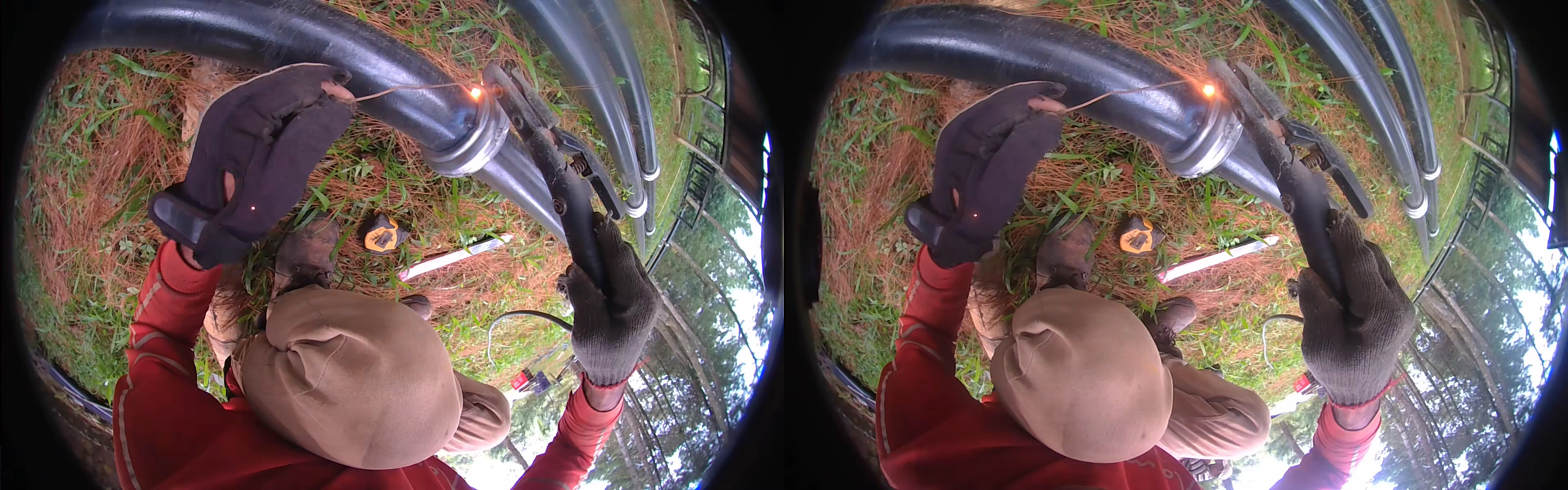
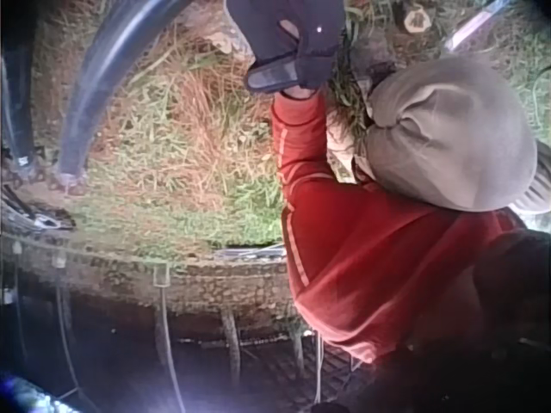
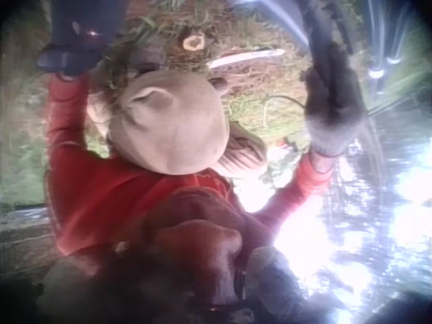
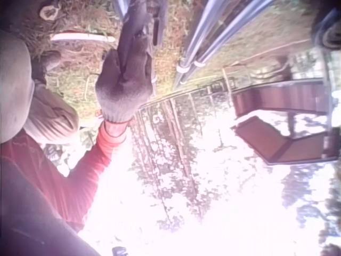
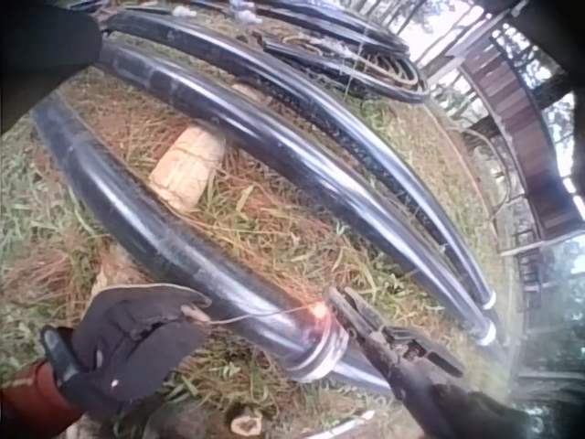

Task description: The person measures a curved pipe with a tape measure, loads a welding rod into an electrode holder, and welds a metal collar onto the pipe.

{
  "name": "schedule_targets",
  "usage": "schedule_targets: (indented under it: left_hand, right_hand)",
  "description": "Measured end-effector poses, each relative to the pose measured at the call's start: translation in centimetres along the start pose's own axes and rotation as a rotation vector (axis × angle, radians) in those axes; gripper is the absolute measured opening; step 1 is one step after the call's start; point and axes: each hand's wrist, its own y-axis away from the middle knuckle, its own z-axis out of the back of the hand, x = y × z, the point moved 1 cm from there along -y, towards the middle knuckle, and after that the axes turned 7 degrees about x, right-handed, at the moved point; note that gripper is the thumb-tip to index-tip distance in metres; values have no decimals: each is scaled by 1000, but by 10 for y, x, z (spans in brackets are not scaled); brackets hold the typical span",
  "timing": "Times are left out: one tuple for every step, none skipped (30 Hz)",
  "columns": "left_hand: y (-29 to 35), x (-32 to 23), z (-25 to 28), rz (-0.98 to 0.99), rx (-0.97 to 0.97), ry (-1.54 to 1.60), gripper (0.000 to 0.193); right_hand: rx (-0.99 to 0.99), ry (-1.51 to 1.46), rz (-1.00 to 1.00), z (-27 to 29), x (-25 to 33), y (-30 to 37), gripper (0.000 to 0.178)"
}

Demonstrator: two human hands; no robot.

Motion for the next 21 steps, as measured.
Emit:
schedule_targets:
  left_hand:
    - [1,-2,0,45,4,24,33]
    - [0,-1,1,68,7,36,34]
    - [1,0,2,91,10,47,34]
    - [1,4,5,25,44,-14,35]
    - [2,7,6,-40,77,-78,35]
    - [4,9,5,-38,77,-81,35]
    - [6,12,4,2,47,-23,35]
    - [6,14,2,41,20,40,35]
    - [4,9,2,41,21,42,35]
    - [1,1,4,68,49,-18,34]
    - [-1,-4,4,94,75,-78,34]
    - [-1,-3,1,93,75,-78,34]
    - [0,0,-3,88,31,68,33]
    - [1,1,-4,83,-14,212,31]
    - [2,2,-4,83,-14,211,31]
    - [2,3,-3,92,-13,196,32]
    - [2,3,-3,100,-11,184,32]
    - [1,2,-2,99,-11,185,32]
    - [0,-1,0,87,21,62,30]
    - [-1,-3,2,75,51,-65,29]
    - [0,5,6,75,49,-66,29]
  right_hand:
    - [-17,-11,28,-1,-1,0,52]
    - [-17,-12,28,0,-2,0,52]
    - [-13,24,46,0,-2,0,53]
    - [-8,60,64,0,-2,0,53]
    - [-7,58,65,-1,-2,0,53]
    - [-1,38,57,-2,-2,-1,53]
    - [4,18,49,-3,-1,-1,53]
    - [4,20,47,-3,-2,-1,53]
    - [5,29,60,-3,-3,-1,54]
    - [6,38,73,-2,-5,0,54]
    - [6,38,74,-2,-6,0,54]
    - [7,61,82,-1,-8,0,54]
    - [8,73,87,-1,-7,1,54]
    - [9,83,92,-2,-7,0,55]
    - [10,24,42,-4,-4,0,55]
    - [10,-34,-8,-5,-2,0,55]
    - [10,-33,-9,-4,-3,0,55]
    - [7,15,22,-4,-4,-1,56]
    - [6,39,38,-4,-4,0,56]
    - [5,62,56,-4,-4,-1,56]
    - [6,46,48,-4,-4,0,56]
